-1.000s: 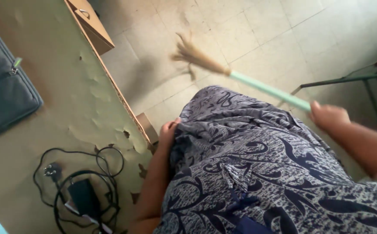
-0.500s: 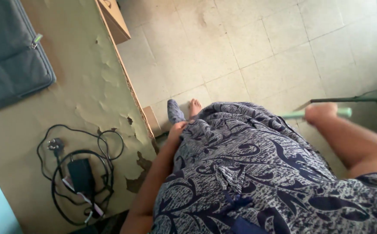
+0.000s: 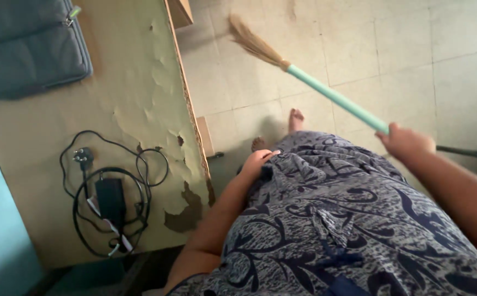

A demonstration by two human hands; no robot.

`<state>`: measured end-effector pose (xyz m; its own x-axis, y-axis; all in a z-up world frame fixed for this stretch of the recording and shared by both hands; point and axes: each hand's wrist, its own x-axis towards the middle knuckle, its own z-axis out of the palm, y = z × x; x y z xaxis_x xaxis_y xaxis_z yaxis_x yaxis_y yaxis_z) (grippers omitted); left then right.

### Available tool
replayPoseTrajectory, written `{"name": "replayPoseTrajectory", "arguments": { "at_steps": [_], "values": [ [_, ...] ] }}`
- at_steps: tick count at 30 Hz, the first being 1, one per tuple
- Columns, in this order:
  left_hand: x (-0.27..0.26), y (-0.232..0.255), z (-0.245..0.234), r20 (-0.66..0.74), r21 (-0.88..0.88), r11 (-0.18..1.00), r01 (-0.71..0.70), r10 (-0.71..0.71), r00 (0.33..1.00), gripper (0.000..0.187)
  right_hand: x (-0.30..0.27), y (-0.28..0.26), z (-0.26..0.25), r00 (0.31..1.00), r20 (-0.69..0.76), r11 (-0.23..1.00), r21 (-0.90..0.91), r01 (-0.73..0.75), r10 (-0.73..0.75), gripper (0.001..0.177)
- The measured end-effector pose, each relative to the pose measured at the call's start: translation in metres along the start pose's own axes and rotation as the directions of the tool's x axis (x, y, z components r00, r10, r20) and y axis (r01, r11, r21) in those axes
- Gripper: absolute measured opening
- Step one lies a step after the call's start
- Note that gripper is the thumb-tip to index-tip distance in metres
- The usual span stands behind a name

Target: Sweeping the floor of a room and hallway using a broom.

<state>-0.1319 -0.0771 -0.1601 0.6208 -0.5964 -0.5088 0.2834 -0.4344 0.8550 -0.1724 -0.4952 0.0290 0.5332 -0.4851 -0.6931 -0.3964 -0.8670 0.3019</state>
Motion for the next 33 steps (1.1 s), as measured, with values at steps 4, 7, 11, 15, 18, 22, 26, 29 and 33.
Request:
{"name": "replayPoseTrajectory", "arguments": {
  "at_steps": [4,7,11,15,18,22,26,29,33],
  "values": [
    [0.016,0.028,0.003,0.007,0.03,0.998,0.054,-0.054,0.999,0.059,0.004,0.011,0.006,0.972,0.215,0.995,0.039,0.092,-0.099,0.057],
    [0.03,0.062,0.005,-0.115,0.031,1.0,-0.003,0.006,0.993,0.056,0.065,0.037,0.023,0.931,0.276,0.959,-0.085,0.27,-0.237,0.053],
    [0.048,0.116,0.014,-0.209,0.022,0.999,0.042,-0.036,0.977,0.057,0.19,0.058,0.047,0.876,0.327,0.875,-0.213,0.435,-0.355,0.045],
    [0.078,0.147,0.05,-0.306,0.041,0.995,0.086,-0.069,0.949,0.053,0.295,0.07,0.058,0.776,0.488,0.839,-0.146,0.524,-0.399,0.056],
    [0.105,0.132,0.091,-0.282,0.066,0.987,0.148,-0.124,0.951,0.053,0.31,0.066,0.015,0.785,0.473,0.788,-0.259,0.558,-0.4,0.054],
    [0.113,0.112,0.132,-0.25,-0.026,0.971,0.237,-0.236,0.939,0.043,0.297,0.031,-0.066,0.744,0.216,0.607,-0.459,0.649,-0.632,0.045],
    [0.097,0.098,0.14,-0.41,0.056,0.98,0.193,-0.153,0.899,0.046,0.327,-0.041,-0.098,0.731,0.095,0.614,-0.476,0.63,-0.676,0.045],
    [0.088,0.089,0.152,-0.441,0.093,0.958,0.27,-0.204,0.874,0.045,0.351,-0.099,-0.088,0.72,0.049,0.646,-0.403,0.648,-0.692,0.05],
    [0.077,0.071,0.174,-0.461,0.056,0.955,0.292,-0.235,0.856,0.045,0.366,-0.165,-0.054,0.74,0.133,0.739,-0.07,0.671,-0.659,0.035]
  ]
}}
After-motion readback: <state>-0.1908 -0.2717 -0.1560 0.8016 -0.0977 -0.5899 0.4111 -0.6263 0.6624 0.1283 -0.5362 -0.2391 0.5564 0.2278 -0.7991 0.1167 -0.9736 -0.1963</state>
